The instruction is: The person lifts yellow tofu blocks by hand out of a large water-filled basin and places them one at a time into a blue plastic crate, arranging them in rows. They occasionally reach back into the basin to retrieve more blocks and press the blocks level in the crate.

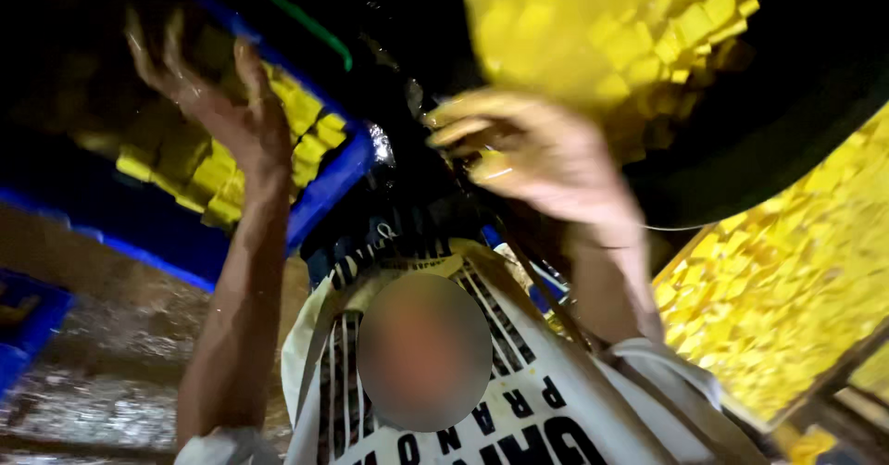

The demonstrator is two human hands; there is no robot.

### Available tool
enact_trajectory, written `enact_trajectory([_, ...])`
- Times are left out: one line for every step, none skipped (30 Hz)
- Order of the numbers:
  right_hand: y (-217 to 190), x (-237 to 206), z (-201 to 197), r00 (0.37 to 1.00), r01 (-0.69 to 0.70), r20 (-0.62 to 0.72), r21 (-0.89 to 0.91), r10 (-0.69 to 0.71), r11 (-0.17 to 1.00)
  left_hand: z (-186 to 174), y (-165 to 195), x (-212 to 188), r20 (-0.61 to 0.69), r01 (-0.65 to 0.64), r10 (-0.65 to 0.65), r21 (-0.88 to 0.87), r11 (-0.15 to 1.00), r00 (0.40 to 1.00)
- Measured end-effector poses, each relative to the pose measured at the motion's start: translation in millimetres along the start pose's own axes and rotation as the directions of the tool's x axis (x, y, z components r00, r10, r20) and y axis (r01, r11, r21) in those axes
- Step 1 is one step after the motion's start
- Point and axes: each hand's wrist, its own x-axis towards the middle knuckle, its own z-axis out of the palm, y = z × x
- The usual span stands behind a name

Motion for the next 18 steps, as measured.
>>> enact_trajectory([-15,-14,-30,0.977,0.0,-0.211,-0.038,-0.008,0.999,22,44,12,-0.035,-0.109,0.105,-0.154,0.982,0.994])
enact_trajectory([-24,-27,-65,0.913,-0.015,-0.407,-0.071,-0.015,0.997,43,91,17,0.003,-0.254,0.258,-0.164,0.953,0.966])
enact_trajectory([-23,-33,-106,0.885,-0.097,-0.457,-0.366,-0.088,0.925,67,135,22,0.041,-0.39,0.404,-0.189,0.901,0.914])
enact_trajectory([-10,-37,-147,0.86,-0.197,-0.482,-0.617,-0.168,0.762,97,175,20,0.133,-0.504,0.547,-0.257,0.825,0.827])
enact_trajectory([9,-43,-186,0.865,-0.312,-0.486,-0.717,-0.125,0.624,128,209,15,0.22,-0.583,0.669,-0.351,0.733,0.71])
enact_trajectory([36,-48,-223,0.892,-0.378,-0.451,-0.776,-0.025,0.505,170,239,10,0.432,-0.585,0.679,-0.348,0.732,0.593])
enact_trajectory([68,-56,-253,0.914,-0.395,-0.396,-0.831,0.083,0.391,208,258,0,0.624,-0.573,0.617,-0.31,0.759,0.48])
enact_trajectory([103,-65,-276,0.928,-0.371,-0.335,-0.87,0.163,0.325,248,271,-14,0.795,-0.572,0.465,-0.186,0.799,0.39])
enact_trajectory([138,-74,-292,0.936,-0.326,-0.27,-0.905,0.224,0.272,283,275,-29,0.891,-0.604,0.323,-0.071,0.794,0.32])
enact_trajectory([170,-82,-303,0.943,-0.281,-0.222,-0.929,0.247,0.24,313,271,-44,0.931,-0.634,0.229,0.002,0.774,0.283])
enact_trajectory([204,-90,-310,0.953,-0.242,-0.19,-0.946,0.236,0.215,343,258,-61,0.952,-0.654,0.159,0.054,0.754,0.262])
enact_trajectory([227,-94,-310,0.963,-0.212,-0.172,-0.958,0.205,0.193,364,250,-72,0.963,-0.668,0.111,0.085,0.739,0.245])
enact_trajectory([247,-96,-309,0.974,-0.193,-0.167,-0.967,0.156,0.168,382,238,-82,0.969,-0.678,0.072,0.113,0.726,0.238])
enact_trajectory([261,-97,-311,0.979,-0.183,-0.167,-0.971,0.115,0.153,398,231,-94,0.971,-0.692,0.042,0.136,0.709,0.234])
enact_trajectory([265,-94,-312,0.983,-0.177,-0.167,-0.974,0.079,0.14,408,224,-99,0.974,-0.696,0.018,0.149,0.703,0.227])
enact_trajectory([265,-90,-316,0.985,-0.169,-0.161,-0.975,0.063,0.144,415,220,-102,0.976,-0.697,-0.008,0.161,0.699,0.218])
enact_trajectory([266,-88,-325,0.987,-0.153,-0.144,-0.974,0.067,0.167,417,218,-101,0.978,-0.695,-0.022,0.163,0.7,0.207])
enact_trajectory([261,-82,-337,0.99,-0.135,-0.123,-0.972,0.075,0.193,419,218,-97,0.982,-0.684,-0.038,0.157,0.712,0.186])
